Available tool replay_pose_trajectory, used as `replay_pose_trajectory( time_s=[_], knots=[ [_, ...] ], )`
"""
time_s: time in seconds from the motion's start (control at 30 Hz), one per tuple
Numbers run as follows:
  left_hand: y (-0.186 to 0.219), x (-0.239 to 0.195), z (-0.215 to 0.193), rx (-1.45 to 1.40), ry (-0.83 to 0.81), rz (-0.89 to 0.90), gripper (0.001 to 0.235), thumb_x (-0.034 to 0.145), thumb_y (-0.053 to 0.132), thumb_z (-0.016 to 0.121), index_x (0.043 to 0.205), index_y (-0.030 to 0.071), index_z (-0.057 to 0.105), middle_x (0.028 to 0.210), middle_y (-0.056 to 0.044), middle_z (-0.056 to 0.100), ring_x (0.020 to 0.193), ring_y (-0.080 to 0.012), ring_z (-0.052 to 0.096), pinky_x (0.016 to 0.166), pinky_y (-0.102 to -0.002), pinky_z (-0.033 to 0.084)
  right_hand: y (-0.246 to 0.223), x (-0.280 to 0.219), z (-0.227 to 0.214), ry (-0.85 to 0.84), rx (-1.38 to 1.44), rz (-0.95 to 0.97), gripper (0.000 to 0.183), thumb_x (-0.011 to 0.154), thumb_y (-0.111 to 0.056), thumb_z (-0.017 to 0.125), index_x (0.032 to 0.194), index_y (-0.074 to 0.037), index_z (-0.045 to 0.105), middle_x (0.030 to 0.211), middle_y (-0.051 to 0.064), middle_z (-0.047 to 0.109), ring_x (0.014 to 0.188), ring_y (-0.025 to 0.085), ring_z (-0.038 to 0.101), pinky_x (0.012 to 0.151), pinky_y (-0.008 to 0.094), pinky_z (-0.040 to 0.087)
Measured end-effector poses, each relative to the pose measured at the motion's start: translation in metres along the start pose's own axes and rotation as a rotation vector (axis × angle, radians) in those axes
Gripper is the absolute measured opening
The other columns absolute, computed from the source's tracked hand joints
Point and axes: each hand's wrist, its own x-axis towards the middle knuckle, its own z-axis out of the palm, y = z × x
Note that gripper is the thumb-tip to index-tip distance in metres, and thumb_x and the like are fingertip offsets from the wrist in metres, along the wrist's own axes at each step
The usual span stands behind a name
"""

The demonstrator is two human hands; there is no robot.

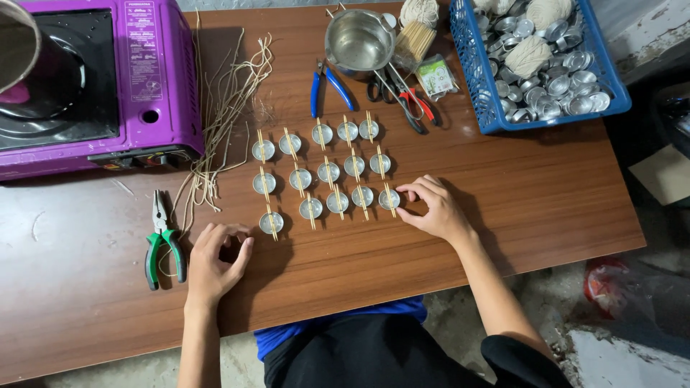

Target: The person pours a clear liquid from a small metal pot into multiple small metal cups arranged on a wooden table. They then place the pot on a purple portable gas stove and adjust the stove's knob. The person repeatedly picks up and arranges the cups on the table.

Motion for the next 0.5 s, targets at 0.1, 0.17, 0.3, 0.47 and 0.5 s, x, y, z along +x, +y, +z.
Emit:
replay_pose_trajectory(
  time_s=[0.1, 0.17, 0.3, 0.47, 0.5],
  knots=[
    [-0.0016, -0.0006, 0.0001, -0.006, -0.003, 0.003, 0.01, 0.09, 0.019, 0.077, 0.099, 0.015, 0.075, 0.076, -0.001, 0.071, 0.067, -0.0254, 0.058, 0.073, -0.037, 0.053, 0.0026, -0.0023, 0.004, 0.023, -0.046, 0.02, 0.037, 0.073, -0.021, 0.087, 0.106, -0.011, 0.073, 0.08, 0.0, 0.061, 0.075, 0.02, 0.059, 0.075, 0.035, 0.051],
    [-0.0026, -0.0014, -0.0001, -0.008, -0.007, 0.0, 0.01, 0.09, 0.019, 0.077, 0.099, 0.015, 0.075, 0.077, -0.001, 0.071, 0.067, -0.0256, 0.058, 0.073, -0.038, 0.053, 0.0045, -0.003, 0.0061, 0.024, -0.045, 0.02, 0.037, 0.073, -0.021, 0.087, 0.106, -0.011, 0.073, 0.08, 0.0, 0.061, 0.075, 0.021, 0.059, 0.075, 0.035, 0.051],
    [-0.0007, 0.0002, 0.0003, -0.016, -0.008, -0.006, 0.009, 0.09, 0.019, 0.077, 0.098, 0.016, 0.075, 0.076, -0.001, 0.07, 0.067, -0.0246, 0.058, 0.072, -0.037, 0.053, 0.005, -0.0029, 0.0074, 0.036, -0.06, 0.025, 0.036, 0.073, -0.022, 0.087, 0.105, -0.012, 0.073, 0.079, 0.001, 0.06, 0.075, 0.021, 0.06, 0.076, 0.035, 0.051],
    [-0.0018, -0.0005, 0.0005, -0.047, -0.005, -0.041, 0.009, 0.09, 0.018, 0.077, 0.098, 0.016, 0.075, 0.077, 0.0, 0.071, 0.067, -0.0242, 0.058, 0.072, -0.037, 0.052, 0.0008, -0.0021, 0.0037, 0.031, -0.025, 0.042, 0.035, 0.073, -0.02, 0.086, 0.105, -0.011, 0.072, 0.079, 0.002, 0.061, 0.074, 0.022, 0.06, 0.075, 0.036, 0.051],
    [-0.0018, -0.0004, 0.0008, -0.069, -0.001, -0.066, 0.009, 0.089, 0.017, 0.078, 0.098, 0.015, 0.076, 0.078, 0.0, 0.072, 0.067, -0.0236, 0.058, 0.072, -0.036, 0.052, 0.0015, -0.0026, 0.0028, 0.026, -0.004, 0.051, 0.035, 0.073, -0.019, 0.086, 0.105, -0.011, 0.072, 0.079, 0.002, 0.061, 0.074, 0.022, 0.061, 0.075, 0.035, 0.051]
  ],
)
